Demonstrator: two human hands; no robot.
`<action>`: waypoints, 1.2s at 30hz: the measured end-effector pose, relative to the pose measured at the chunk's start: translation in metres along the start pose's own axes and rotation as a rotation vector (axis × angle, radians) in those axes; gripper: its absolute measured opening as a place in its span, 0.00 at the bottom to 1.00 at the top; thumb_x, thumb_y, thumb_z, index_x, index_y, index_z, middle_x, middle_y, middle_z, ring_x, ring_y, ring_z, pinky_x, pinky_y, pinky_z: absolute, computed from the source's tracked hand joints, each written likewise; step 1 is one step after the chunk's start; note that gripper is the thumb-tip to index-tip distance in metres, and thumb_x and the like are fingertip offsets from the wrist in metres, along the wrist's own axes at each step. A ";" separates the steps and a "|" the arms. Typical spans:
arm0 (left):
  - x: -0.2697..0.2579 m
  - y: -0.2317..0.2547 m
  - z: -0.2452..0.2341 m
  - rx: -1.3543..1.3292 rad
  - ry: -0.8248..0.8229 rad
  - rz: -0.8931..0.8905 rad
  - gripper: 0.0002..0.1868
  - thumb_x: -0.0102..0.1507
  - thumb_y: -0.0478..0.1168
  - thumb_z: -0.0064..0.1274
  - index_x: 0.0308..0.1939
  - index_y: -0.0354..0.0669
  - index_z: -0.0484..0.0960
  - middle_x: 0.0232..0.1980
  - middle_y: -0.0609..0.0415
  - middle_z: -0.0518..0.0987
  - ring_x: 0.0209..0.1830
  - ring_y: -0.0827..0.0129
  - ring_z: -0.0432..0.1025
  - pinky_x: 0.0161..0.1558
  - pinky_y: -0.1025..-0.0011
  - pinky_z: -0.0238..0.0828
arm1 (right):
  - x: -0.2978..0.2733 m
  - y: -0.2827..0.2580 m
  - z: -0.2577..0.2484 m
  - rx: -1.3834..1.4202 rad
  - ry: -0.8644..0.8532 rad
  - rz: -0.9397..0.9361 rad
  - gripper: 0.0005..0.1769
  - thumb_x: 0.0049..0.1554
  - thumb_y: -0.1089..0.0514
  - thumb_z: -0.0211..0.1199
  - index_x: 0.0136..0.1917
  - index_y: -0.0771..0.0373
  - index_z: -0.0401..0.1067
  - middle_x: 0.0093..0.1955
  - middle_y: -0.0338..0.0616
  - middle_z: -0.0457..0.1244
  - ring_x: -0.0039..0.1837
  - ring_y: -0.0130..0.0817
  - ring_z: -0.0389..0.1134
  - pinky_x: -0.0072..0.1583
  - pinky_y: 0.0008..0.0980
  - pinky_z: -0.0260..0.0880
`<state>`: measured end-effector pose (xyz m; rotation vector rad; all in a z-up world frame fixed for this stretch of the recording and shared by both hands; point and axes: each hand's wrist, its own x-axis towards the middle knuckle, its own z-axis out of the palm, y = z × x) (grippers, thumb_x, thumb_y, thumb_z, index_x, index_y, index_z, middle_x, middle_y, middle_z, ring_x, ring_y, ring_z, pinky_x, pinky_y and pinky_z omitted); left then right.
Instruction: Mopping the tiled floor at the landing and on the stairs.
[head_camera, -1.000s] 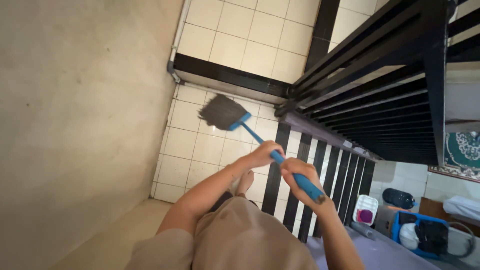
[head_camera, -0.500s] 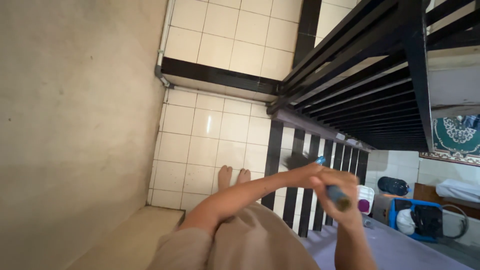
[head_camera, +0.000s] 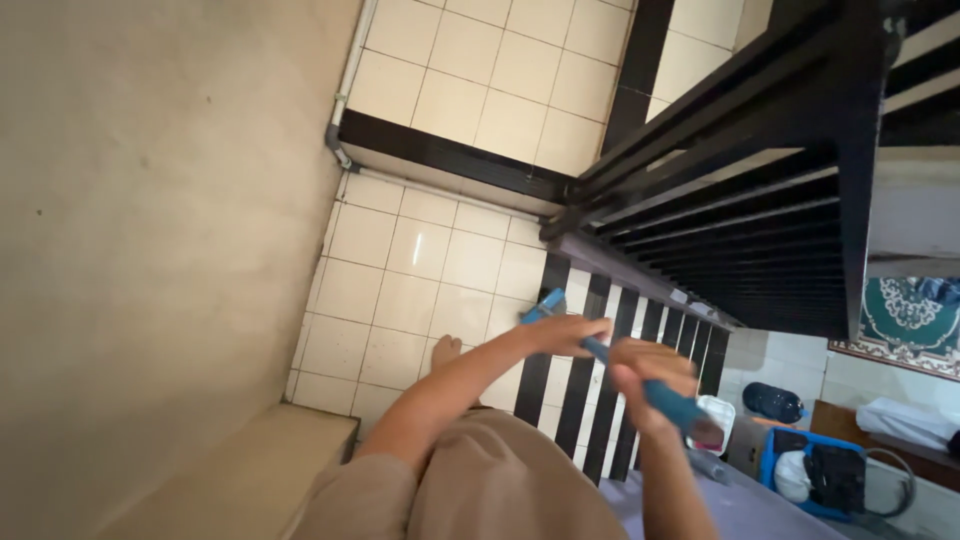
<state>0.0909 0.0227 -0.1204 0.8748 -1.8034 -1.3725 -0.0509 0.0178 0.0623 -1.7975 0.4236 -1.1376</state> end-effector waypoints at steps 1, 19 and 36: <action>-0.010 -0.009 -0.005 0.077 0.000 -0.026 0.13 0.65 0.41 0.56 0.44 0.47 0.67 0.31 0.53 0.75 0.30 0.61 0.74 0.34 0.62 0.66 | -0.020 0.027 0.002 -0.050 0.001 0.011 0.21 0.57 0.62 0.61 0.24 0.55 0.60 0.22 0.31 0.55 0.24 0.23 0.56 0.31 0.25 0.60; -0.066 -0.046 -0.051 0.316 0.352 -0.047 0.14 0.62 0.43 0.57 0.44 0.49 0.67 0.29 0.54 0.76 0.26 0.55 0.76 0.26 0.59 0.66 | 0.065 0.010 0.070 0.074 -0.276 -0.076 0.21 0.57 0.63 0.62 0.26 0.59 0.60 0.25 0.39 0.61 0.29 0.34 0.67 0.40 0.34 0.69; -0.226 -0.105 -0.163 0.547 0.903 -0.560 0.14 0.56 0.28 0.51 0.43 0.47 0.70 0.35 0.47 0.79 0.40 0.46 0.74 0.41 0.53 0.70 | 0.064 0.093 0.179 0.165 -0.578 0.155 0.11 0.60 0.61 0.63 0.37 0.64 0.69 0.46 0.48 0.65 0.54 0.42 0.70 0.56 0.39 0.71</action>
